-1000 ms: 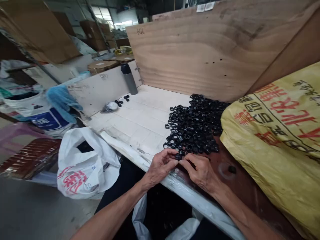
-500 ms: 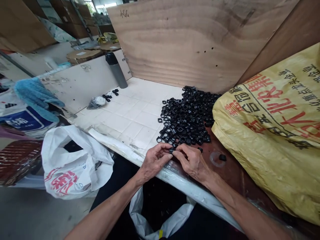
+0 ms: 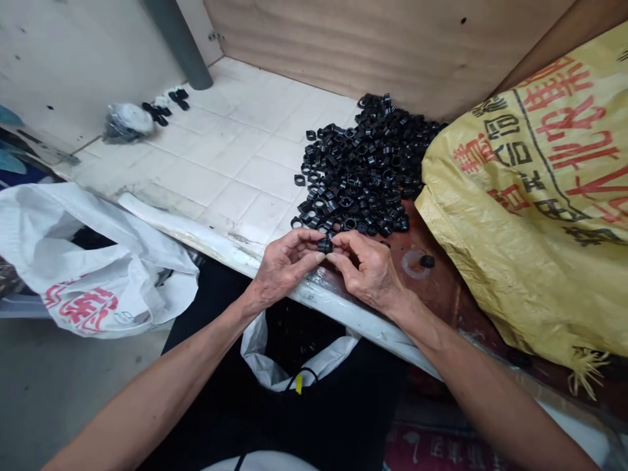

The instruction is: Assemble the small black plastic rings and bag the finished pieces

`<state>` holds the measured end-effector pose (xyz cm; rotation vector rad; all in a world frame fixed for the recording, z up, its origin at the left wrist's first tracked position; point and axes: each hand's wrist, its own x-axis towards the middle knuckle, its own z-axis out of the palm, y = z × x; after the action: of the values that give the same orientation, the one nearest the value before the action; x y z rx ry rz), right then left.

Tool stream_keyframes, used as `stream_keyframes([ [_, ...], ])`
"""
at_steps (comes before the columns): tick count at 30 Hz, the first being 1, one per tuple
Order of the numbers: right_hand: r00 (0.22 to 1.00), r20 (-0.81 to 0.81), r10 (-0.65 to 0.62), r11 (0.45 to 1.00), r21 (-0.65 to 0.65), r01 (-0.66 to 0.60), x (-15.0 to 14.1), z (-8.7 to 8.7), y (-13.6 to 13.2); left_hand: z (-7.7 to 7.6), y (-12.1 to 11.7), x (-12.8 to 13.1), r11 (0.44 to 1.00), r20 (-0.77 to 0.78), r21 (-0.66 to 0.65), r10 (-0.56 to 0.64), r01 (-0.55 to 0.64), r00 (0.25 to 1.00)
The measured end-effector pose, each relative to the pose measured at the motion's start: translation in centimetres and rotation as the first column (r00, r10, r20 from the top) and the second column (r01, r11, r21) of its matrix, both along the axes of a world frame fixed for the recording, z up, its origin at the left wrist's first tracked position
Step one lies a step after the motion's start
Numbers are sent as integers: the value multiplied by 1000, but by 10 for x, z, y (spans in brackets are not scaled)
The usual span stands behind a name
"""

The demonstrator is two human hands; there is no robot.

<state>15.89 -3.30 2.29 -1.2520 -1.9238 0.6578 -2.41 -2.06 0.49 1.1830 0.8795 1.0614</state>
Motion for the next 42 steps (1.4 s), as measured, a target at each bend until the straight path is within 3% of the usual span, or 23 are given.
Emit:
stream_keyframes([
  [5, 1000, -15, 22, 992, -128, -24, -1, 0, 0, -4, -2, -2, 996, -92, 84, 16, -8, 996],
  [12, 1000, -20, 2, 993, -116, -5, -1, 1, -2, -7, -4, -3, 970, -261, 234, -3, 66, 965],
  [14, 998, -59, -30, 978, -208, 17, -5, 2, -3, -11, -4, -3, 947, -314, 314, 42, 62, 948],
  [16, 985, -160, -61, 923, -384, -5, -6, 2, -3, -14, -5, -3, 902, -387, 426, 114, 68, 915],
  [18, 960, -268, -85, 831, -550, -80, -4, 1, -1, -12, -6, -4, 838, -449, 533, 166, 114, 878],
  [20, 958, -284, -52, 740, -654, -154, 4, -1, 2, -4, -8, -5, 789, -510, 571, 124, 227, 851],
  [21, 971, -239, -14, 721, -675, -156, 10, -1, 4, 1, -9, -5, 769, -546, 564, 76, 299, 834],
  [22, 987, -160, 24, 737, -664, -125, 16, -1, 7, 7, -10, -4, 756, -585, 542, 26, 366, 811],
  [24, 997, 67, 36, 843, -539, 6, 26, 1, 11, 14, -10, 0, 773, -639, 489, 1, 405, 770],
  [25, 985, 172, -2, 894, -442, 79, 31, 1, 13, 14, -8, 3, 805, -650, 476, 49, 355, 759],
  [27, 950, 297, -96, 946, -270, 180, 35, 2, 15, 11, -3, 12, 857, -659, 475, 198, 197, 726],
  [29, 934, 332, -132, 966, -166, 196, 34, 1, 15, 2, 5, 20, 864, -669, 494, 305, 99, 678],
  [33, 931, 341, -131, 990, -7, 142, 26, -8, 14, -7, 18, 30, 862, -706, 495, 327, 108, 629],
  [39, 886, 446, -126, 992, 44, 119, 21, -17, 14, 1, 14, 30, 891, -752, 452, 360, 34, 552],
  [42, 855, 503, -125, 992, 58, 111, 20, -17, 13, 1, 9, 26, 904, -734, 428, 361, -22, 576],
])
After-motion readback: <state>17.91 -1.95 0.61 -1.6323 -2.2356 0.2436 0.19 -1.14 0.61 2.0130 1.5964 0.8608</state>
